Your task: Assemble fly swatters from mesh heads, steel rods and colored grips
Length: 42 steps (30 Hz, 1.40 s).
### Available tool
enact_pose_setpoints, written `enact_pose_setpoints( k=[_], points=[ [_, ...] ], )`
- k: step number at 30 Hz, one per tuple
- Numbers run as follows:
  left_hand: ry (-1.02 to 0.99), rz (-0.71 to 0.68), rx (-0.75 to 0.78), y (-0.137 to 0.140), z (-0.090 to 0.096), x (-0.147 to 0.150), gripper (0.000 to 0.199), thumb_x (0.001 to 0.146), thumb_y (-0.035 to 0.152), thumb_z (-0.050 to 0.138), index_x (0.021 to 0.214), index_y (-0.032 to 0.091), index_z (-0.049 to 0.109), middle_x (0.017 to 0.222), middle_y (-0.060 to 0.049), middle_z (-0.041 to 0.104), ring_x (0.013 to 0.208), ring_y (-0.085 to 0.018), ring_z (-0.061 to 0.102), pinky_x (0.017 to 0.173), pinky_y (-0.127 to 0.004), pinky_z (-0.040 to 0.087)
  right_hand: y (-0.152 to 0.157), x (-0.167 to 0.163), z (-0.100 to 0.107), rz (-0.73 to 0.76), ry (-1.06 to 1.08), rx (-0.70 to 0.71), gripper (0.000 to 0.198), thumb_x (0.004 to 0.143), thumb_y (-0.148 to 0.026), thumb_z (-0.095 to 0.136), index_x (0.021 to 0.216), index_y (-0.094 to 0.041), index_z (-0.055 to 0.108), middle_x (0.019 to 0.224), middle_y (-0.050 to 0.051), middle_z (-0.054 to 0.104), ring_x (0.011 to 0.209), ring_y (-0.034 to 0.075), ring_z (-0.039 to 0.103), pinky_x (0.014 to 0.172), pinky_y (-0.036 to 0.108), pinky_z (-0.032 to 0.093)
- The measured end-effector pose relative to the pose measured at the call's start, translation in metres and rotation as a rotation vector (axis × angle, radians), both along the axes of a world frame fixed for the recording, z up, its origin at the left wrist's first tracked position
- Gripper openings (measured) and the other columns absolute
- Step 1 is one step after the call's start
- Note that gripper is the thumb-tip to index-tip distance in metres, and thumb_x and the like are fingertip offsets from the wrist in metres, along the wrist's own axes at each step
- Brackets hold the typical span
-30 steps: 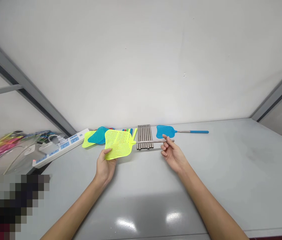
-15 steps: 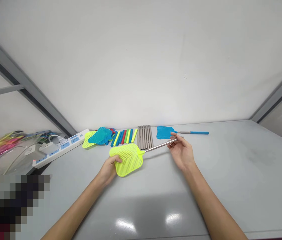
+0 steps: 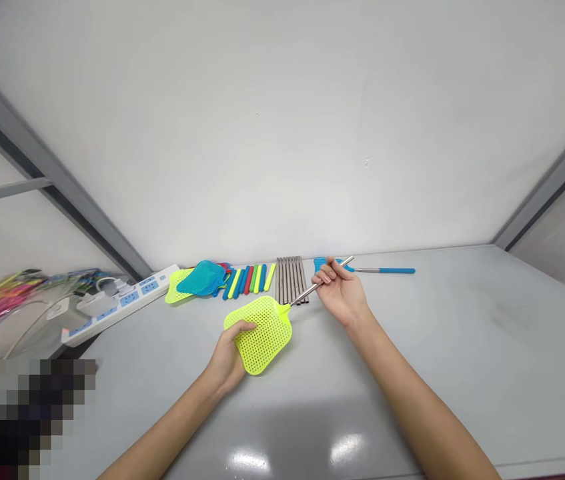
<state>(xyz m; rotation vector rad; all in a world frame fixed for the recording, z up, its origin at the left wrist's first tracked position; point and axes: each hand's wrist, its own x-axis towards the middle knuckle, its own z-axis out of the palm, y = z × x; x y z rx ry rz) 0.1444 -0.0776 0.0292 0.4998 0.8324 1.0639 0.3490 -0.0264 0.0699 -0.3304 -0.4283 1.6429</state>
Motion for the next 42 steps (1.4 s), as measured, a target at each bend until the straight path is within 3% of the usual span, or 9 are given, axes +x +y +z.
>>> enact_pose_setpoints(
  k=[7,11,15,21,28,42],
  points=[
    [-0.196,0.066,-0.04,-0.008,-0.009,0.01,0.021,0.069,0.027,0.053,0.086,0.016,0.062,0.09,-0.006,0.064,0.082,-0.021,0.06,0.076,-0.035,0.047,0.02,-0.029,0.034,0.059,-0.2,-0.007,0.029,0.078,-0.024,0.047,0.053,-0.017,0.035,0.043,-0.008,0.015,0.035,0.005,0.017,0.034,0.017,0.024],
    [-0.265,0.076,-0.107,-0.007,-0.013,0.012,0.024,0.07,0.026,0.055,0.092,0.015,0.061,0.093,-0.005,0.064,0.083,-0.019,0.06,0.078,-0.03,0.046,0.026,-0.047,0.041,-0.013,-0.256,-0.055,0.034,0.079,-0.026,0.045,0.05,-0.018,0.029,0.041,-0.009,0.013,0.033,0.004,0.011,0.03,0.016,0.017],
    [-0.274,0.069,-0.16,-0.005,-0.015,0.011,0.027,0.07,0.026,0.057,0.094,0.015,0.06,0.095,-0.006,0.063,0.088,-0.019,0.059,0.081,-0.03,0.045,0.028,-0.053,0.035,-0.15,-0.235,-0.158,0.034,0.079,-0.023,0.042,0.05,-0.018,0.026,0.038,-0.01,0.013,0.032,0.004,0.01,0.028,0.016,0.013],
    [-0.214,0.089,-0.175,-0.006,-0.015,0.013,0.03,0.07,0.026,0.059,0.098,0.017,0.058,0.101,-0.006,0.061,0.09,-0.019,0.058,0.08,-0.029,0.047,0.034,-0.05,0.023,-0.17,-0.175,-0.252,0.032,0.079,-0.019,0.039,0.05,-0.018,0.024,0.036,-0.01,0.014,0.03,0.004,0.011,0.027,0.016,0.012],
    [-0.129,0.165,-0.133,-0.008,-0.018,0.018,0.032,0.068,0.029,0.062,0.097,0.016,0.058,0.103,-0.008,0.06,0.087,-0.02,0.059,0.076,-0.03,0.049,0.035,-0.052,0.018,-0.172,-0.2,-0.266,0.041,0.076,-0.031,0.047,0.051,-0.019,0.018,0.036,-0.01,0.012,0.029,0.004,0.009,0.026,0.016,0.01],
    [-0.015,0.225,-0.167,-0.01,-0.011,0.022,0.032,0.065,0.029,0.065,0.093,0.014,0.06,0.095,-0.009,0.063,0.08,-0.021,0.061,0.069,-0.032,0.051,0.039,-0.047,-0.001,-0.149,-0.095,-0.276,0.037,0.078,-0.023,0.041,0.05,-0.019,0.017,0.035,-0.01,0.013,0.029,0.004,0.009,0.025,0.016,0.01]
  ],
)
